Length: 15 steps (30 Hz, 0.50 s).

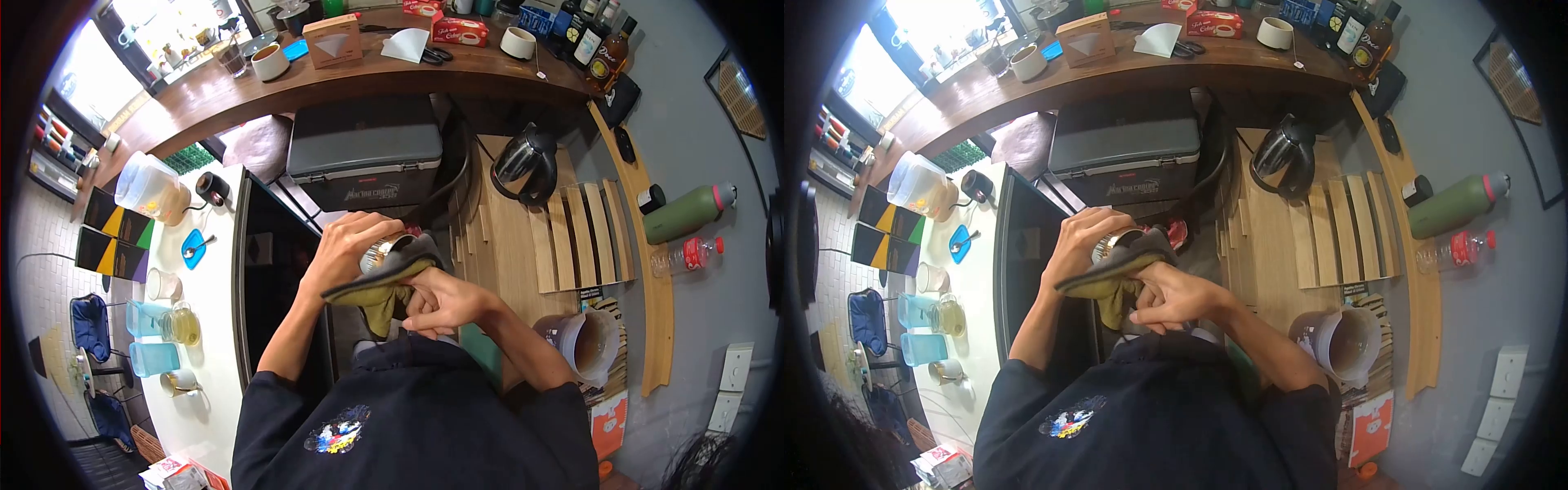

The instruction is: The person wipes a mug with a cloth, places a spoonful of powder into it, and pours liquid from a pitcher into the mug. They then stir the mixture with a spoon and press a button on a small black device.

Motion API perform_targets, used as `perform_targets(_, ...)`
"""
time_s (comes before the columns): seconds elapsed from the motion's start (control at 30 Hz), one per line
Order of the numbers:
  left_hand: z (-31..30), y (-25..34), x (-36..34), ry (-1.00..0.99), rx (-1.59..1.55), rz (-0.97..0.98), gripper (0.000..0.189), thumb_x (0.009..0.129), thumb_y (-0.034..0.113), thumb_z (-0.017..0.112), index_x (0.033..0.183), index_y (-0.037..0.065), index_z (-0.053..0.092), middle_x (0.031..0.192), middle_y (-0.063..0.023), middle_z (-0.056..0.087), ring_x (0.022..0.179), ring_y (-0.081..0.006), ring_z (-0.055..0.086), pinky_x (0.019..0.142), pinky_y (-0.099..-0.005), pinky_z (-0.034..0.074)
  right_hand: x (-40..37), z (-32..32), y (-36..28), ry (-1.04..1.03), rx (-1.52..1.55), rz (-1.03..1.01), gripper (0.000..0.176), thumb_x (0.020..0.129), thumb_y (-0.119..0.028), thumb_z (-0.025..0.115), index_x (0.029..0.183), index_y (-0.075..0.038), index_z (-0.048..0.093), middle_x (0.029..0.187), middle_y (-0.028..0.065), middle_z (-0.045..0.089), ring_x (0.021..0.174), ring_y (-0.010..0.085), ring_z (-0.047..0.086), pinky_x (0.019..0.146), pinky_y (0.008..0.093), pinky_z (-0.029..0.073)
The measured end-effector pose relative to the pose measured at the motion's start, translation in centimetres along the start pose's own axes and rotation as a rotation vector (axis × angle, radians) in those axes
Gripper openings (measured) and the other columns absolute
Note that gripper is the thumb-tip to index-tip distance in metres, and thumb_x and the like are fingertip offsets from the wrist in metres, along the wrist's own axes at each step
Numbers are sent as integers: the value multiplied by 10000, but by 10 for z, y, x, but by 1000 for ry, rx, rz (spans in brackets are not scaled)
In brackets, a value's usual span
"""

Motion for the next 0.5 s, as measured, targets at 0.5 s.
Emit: perform_targets(0.5,21,-3,-18,45,-12,67,491,700,265,727,1139,54,668,1004,-99,691,945,-311,666,841,-423,515,2,-22,-11,249,-391,-52,288,774,-47,662,1033,41,571,739,158,660,491,206,602,458,301,463)
Point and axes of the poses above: each hand's wrist, its own x-axis towards the middle knuckle, its own z-axis out of the palm, y = z × x, the point moved 4 cm from there along x, towards the middle knuckle
